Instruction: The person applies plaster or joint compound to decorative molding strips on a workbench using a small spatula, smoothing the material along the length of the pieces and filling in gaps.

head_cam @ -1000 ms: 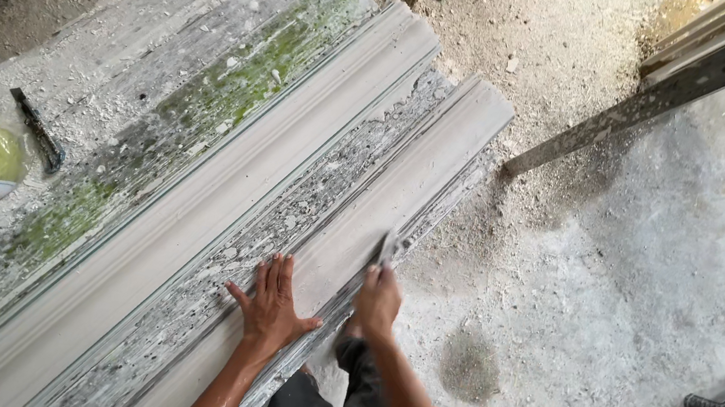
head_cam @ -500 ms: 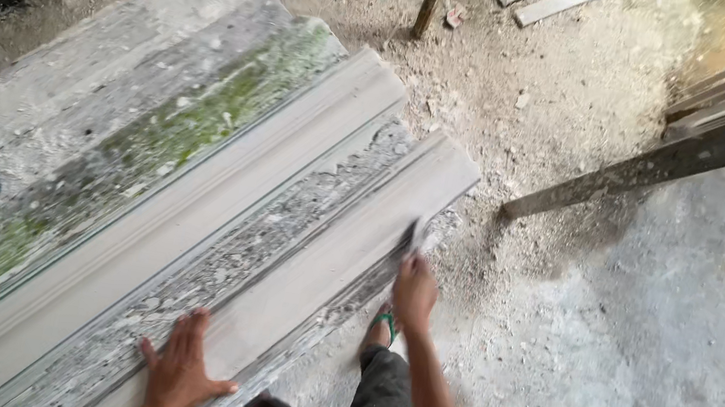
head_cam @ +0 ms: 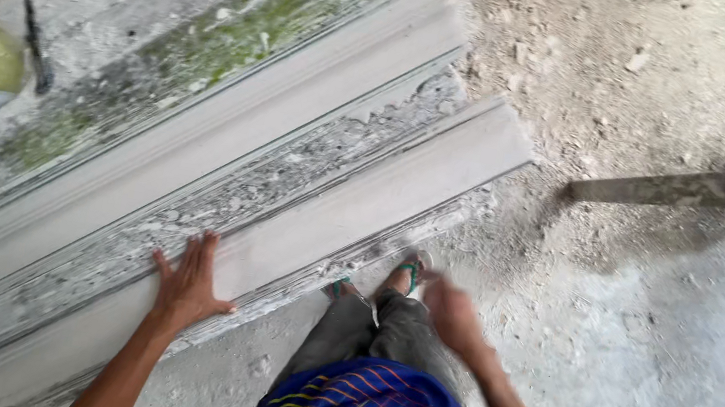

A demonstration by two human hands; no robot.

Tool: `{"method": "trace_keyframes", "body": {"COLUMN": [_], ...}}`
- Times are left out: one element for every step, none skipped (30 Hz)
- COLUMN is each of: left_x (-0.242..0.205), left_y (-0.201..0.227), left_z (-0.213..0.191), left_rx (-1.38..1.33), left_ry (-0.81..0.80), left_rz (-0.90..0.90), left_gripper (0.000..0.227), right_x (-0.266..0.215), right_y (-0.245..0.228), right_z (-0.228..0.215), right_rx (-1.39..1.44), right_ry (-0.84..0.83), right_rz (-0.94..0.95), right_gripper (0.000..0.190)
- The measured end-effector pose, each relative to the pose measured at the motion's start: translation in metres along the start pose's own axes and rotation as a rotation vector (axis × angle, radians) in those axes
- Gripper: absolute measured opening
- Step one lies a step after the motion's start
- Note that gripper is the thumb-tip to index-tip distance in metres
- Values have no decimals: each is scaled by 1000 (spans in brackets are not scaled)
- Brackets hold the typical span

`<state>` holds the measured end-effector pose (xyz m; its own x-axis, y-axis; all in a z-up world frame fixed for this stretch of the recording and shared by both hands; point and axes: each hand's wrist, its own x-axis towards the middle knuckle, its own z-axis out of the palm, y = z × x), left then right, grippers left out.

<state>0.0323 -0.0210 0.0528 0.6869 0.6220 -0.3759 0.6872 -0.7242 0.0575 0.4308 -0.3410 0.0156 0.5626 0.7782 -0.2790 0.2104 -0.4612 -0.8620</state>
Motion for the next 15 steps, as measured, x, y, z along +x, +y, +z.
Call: {"method": "trace_keyframes", "body": {"left_x": [-2,-4,-5,-6,-5,5,0,-6,-8,-9,-12,-10,-9,-9,-10], "left_y": [2,4,3,1,1,2,4,5,8,9,11,12,13,14,12], "left_z": [-1,-2,3,6,10,6,6,7,7,7,7,5,2,-1,4], "left_rx": [19,37,29,15,0,-11,-29,-46,-65,-56,-47,-67,-79,-91,-108], "left_ry": [-30,-60,-47,-70,-92,-77,-60,-43,-46,-42,-38,-41,-30,-20,-8], "left_rz": [5,9,2,-14,-28,-35,-35,-35,-49,-56,-62,-75,-74,-74,-85], "left_gripper": [151,151,151,155,158,158,155,152,152,152,153,153,152,152,152], "right_x": [-14,-28,-24,-20,-14,-1,-3,-4,1,7,14,13,13,16,10], "right_y": [-7,-15,-20,-24,-29,-28,-27,-26,-4,16,35,43,51,56,68], "right_z": [28,57,67,78,86,79,74,70,40,10,-21,-66,-111,-157,-149], "right_rx": [-198,-396,-408,-467,-528,-543,-782,-1011,-1020,-1392,-1765,-1775,-1735,-1653,-1668], "right_ry": [-137,-274,-274,-299,-322,-322,-160,13,-7,-56,-102,-119,54,225,231], "right_rz": [-56,-114,-127,-223,-320,-333,-545,-759,-770,-744,-703,-719,-344,22,3], "right_gripper": [29,34,34,36,38,38,41,45,45,40,35,35,35,36,36]}}
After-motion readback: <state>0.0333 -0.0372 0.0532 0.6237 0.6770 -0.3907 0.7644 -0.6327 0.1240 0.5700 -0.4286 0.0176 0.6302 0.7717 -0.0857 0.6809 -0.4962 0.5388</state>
